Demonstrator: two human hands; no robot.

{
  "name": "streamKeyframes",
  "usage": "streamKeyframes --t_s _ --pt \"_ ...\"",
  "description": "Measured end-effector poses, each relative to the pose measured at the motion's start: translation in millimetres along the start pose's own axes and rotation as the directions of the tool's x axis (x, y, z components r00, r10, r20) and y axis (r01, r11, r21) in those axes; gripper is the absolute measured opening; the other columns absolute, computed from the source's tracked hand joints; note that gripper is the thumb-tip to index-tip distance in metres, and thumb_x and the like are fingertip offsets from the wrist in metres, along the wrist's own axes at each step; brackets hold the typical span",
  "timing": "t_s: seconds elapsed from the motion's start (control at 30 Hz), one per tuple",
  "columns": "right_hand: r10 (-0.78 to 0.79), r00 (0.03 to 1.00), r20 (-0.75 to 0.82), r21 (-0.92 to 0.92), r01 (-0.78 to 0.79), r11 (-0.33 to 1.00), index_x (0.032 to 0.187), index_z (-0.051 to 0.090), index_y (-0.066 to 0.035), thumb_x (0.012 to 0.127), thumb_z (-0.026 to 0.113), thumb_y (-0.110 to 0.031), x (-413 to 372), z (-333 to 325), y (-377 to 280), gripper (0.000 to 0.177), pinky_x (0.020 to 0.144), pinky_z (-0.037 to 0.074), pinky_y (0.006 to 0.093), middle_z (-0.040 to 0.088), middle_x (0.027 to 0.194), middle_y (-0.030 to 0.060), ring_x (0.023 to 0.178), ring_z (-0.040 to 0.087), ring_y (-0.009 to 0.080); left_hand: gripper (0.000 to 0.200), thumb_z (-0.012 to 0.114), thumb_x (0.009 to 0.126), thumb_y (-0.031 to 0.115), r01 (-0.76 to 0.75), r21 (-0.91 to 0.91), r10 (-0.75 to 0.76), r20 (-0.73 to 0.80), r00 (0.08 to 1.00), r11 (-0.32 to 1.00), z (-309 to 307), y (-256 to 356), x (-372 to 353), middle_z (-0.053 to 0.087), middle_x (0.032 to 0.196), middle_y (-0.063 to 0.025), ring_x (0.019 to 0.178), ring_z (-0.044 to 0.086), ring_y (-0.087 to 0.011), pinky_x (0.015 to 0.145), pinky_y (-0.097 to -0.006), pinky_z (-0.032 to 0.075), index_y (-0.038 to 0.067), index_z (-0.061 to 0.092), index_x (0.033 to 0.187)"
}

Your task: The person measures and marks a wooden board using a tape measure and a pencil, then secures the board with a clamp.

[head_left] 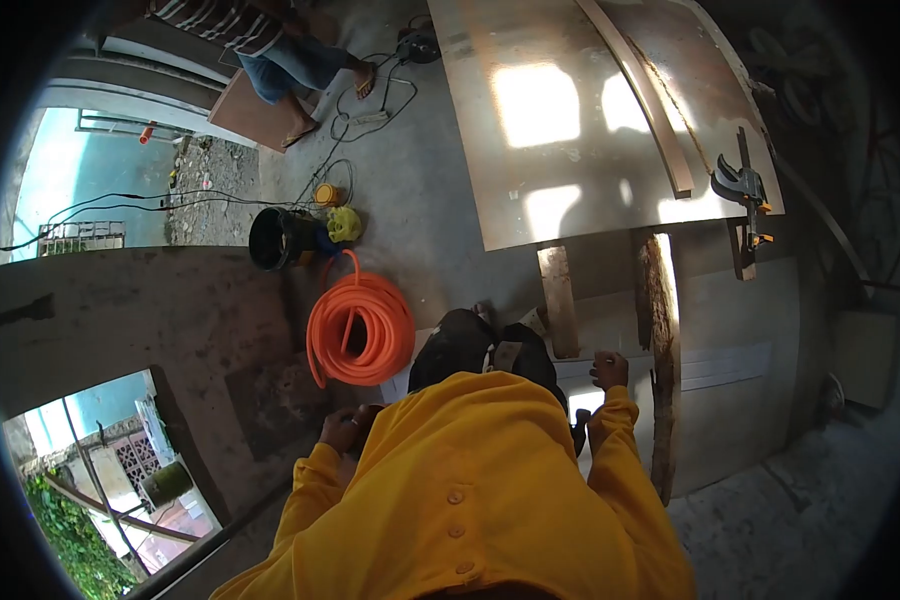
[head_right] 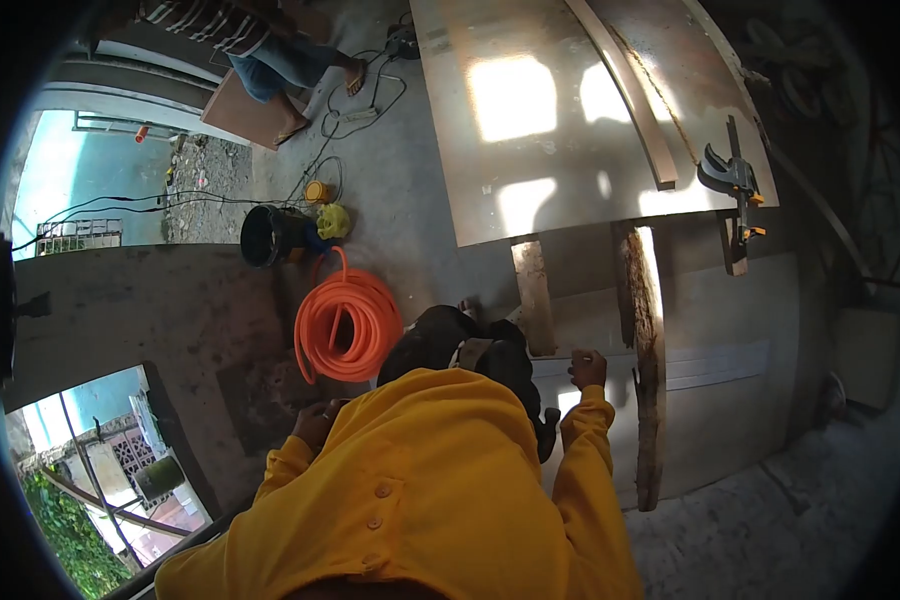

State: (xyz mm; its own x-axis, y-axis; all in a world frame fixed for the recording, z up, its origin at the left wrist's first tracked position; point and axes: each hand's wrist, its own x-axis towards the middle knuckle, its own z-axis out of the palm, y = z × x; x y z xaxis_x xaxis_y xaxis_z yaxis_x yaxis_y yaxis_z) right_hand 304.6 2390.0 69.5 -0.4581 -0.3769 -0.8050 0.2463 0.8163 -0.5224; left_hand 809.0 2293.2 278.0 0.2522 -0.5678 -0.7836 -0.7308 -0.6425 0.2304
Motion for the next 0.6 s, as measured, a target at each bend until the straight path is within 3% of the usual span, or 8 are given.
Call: streamKeyframes --t_s 0.03,0.1,0.13,0.2,0.27,0.4,0.5,0.6 --pt "-0.001 1.000 -0.007 -0.005 0.001 1.000 0.090 0.061 -0.002 0.080 0.064 -0.031 4.9 -3.9 9.2 0.031 0.051 0.050 0.0300 0.063 0.076 0.0099 0.062 0.062 0.0184 0.047 0.067 0.077 0.044 -0.051 0.056 0.052 -0.003 0.999 0.997 -10.1 5.1 3.3 0.064 0.095 -0.0163 0.090 0.062 -0.0213 0.080 -0.0309 0.048 0.000 0.066 0.093" --pt "-0.295 0.955 -0.026 -0.334 0.270 0.903 0.092 0.062 0.000 0.079 0.065 -0.030 15.7 -8.7 23.5 0.032 0.065 0.051 0.0325 0.064 0.079 0.0136 0.072 0.064 0.0227 0.042 0.069 0.076 0.039 -0.153 0.212 0.165 -0.041 0.985 0.965 -29.5 28.1 4.8 0.065 0.091 -0.0146 0.085 0.062 -0.0203 0.077 -0.0310 0.048 0.001 0.066 0.093" --pt "-0.294 0.955 -0.043 -0.337 0.263 0.904 0.092 0.062 0.000 0.079 0.065 -0.030 5.8 -11.0 14.7 0.032 0.065 0.051 0.0325 0.064 0.079 0.0136 0.072 0.064 0.0227 0.037 0.070 0.075 0.034 -0.232 0.367 0.274 -0.065 0.959 0.901 -39.9 46.0 0.3 0.066 0.087 -0.0129 0.080 0.063 -0.0194 0.074 -0.0312 0.049 0.001 0.067 0.092" --pt "-0.405 0.910 -0.088 -0.322 0.359 0.876 0.093 0.062 0.001 0.079 0.065 -0.029 -23.9 -4.4 -24.1 0.034 0.076 0.049 0.0336 0.065 0.084 0.0155 0.079 0.063 0.0253 0.033 0.071 0.073 0.030 -0.296 0.340 0.331 -0.048 0.942 0.892 -50.0 87.3 -2.7 0.066 0.085 -0.0132 0.080 0.063 -0.0207 0.074 -0.0314 0.049 0.002 0.067 0.090" --pt "-0.557 0.826 -0.083 -0.379 0.491 0.784 0.097 0.059 0.001 0.081 0.065 -0.029 -29.1 7.1 -42.6 0.034 0.055 0.049 0.0226 0.061 0.074 0.0087 0.064 0.062 0.0143 0.032 0.073 0.068 0.025 -0.406 0.305 0.420 0.022 0.907 0.861 -50.0 117.5 14.8 0.065 0.085 -0.0128 0.083 0.063 -0.0248 0.075 -0.0334 0.049 0.003 0.064 0.090" --pt "-0.374 0.924 0.082 0.277 0.340 0.899 0.107 0.056 0.004 0.083 0.064 -0.031 -109.2 57.7 -140.5 0.043 0.060 0.052 0.0263 0.062 0.092 0.0119 0.086 0.062 0.0165 0.040 0.072 0.067 0.023 -0.728 0.024 0.713 0.181 0.677 0.685 -14.8 151.7 57.2 0.064 0.088 -0.0143 0.084 0.062 -0.0292 0.075 -0.0357 0.048 0.003 0.057 0.097" --pt "-0.457 0.828 0.326 0.291 0.372 0.882 0.117 0.051 0.002 0.086 0.060 -0.034 -140.2 101.9 -176.1 0.048 0.062 0.054 0.0270 0.059 0.101 0.0114 0.090 0.060 0.0199 0.043 0.071 0.067 0.028 -0.731 -0.053 0.707 0.311 0.635 0.680 34.7 186.8 61.6 0.063 0.091 -0.0166 0.085 0.062 -0.0318 0.076 -0.0371 0.048 0.003 0.055 0.098" --pt "-0.348 0.748 0.565 0.163 0.313 0.936 0.121 0.049 0.000 0.087 0.057 -0.038 -144.5 126.7 -180.1 0.051 0.070 0.053 0.0293 0.056 0.108 0.0119 0.099 0.056 0.0206 0.046 0.072 0.067 0.028 -0.785 0.074 0.675 0.465 0.573 0.616 76.0 210.7 44.7 0.063 0.091 -0.0164 0.083 0.062 -0.0301 0.075 -0.0352 0.049 0.003 0.055 0.101"
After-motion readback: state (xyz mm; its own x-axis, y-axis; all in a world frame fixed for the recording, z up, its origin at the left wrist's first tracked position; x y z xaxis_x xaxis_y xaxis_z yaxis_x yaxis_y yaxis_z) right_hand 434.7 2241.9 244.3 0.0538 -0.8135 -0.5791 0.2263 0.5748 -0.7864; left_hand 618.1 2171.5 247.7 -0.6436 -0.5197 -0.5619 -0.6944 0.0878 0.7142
